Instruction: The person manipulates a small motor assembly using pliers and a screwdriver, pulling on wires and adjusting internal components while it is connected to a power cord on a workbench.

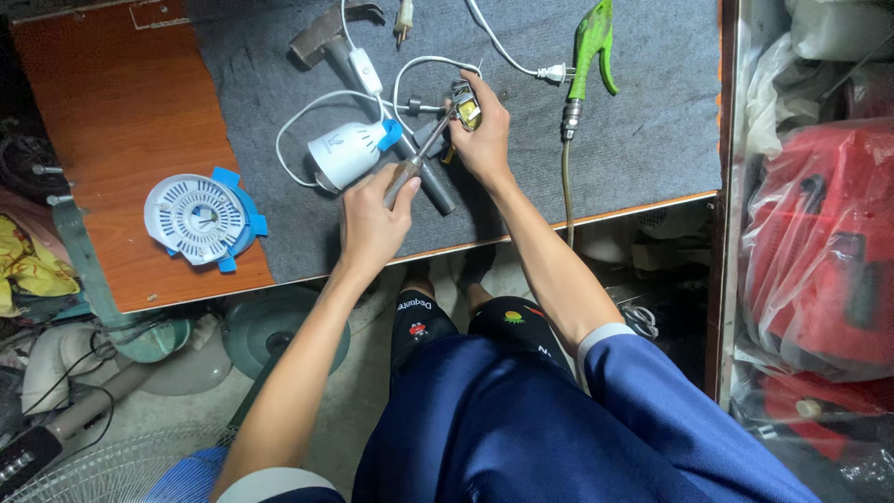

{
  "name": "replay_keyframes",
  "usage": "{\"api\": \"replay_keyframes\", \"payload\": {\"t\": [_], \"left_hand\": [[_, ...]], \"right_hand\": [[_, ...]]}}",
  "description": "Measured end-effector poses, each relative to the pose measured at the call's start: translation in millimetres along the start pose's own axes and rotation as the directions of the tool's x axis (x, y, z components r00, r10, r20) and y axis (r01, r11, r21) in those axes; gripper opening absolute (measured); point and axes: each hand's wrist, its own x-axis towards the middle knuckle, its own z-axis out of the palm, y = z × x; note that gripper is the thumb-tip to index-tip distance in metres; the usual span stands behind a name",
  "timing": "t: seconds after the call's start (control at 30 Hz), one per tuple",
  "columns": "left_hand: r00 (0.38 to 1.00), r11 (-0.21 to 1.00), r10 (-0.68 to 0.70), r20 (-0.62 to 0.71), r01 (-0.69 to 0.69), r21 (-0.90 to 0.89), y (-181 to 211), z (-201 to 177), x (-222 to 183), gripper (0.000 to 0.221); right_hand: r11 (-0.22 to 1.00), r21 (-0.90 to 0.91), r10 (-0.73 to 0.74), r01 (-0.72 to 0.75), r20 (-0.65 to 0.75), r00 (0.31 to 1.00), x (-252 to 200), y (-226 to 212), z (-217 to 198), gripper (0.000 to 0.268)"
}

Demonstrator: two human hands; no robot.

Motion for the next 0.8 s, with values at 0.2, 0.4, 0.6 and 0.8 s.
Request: {"api": "replay_keyframes", "payload": {"t": [0.2, 0.4, 0.6, 0.8], "left_hand": [[0.997, 0.997, -0.055, -0.057, 0.052, -0.064, 6, 11, -8, 0.02], [0.975, 0.947, 0.076, 0.208, -0.136, 0.29, -8, -17, 18, 0.023], [0.82, 0.537, 0.379, 0.43, -0.573, 0.619, -16, -17, 37, 0.047], [0.912, 0.725, 0.249, 0.326, -0.399, 0.562, -4, -11, 30, 0.045]], "right_hand": [[1.0, 0.005, -0.015, 0.014, 0.034, 0.999, 0, 1, -3, 0.048], [0.989, -0.079, -0.123, 0.121, -0.012, 0.992, 1, 7, 0, 0.045], [0.983, -0.097, -0.147, 0.155, 0.083, 0.986, 6, 3, -8, 0.048], [0.991, -0.073, -0.105, 0.109, 0.046, 0.993, 3, -1, -5, 0.044]]}}
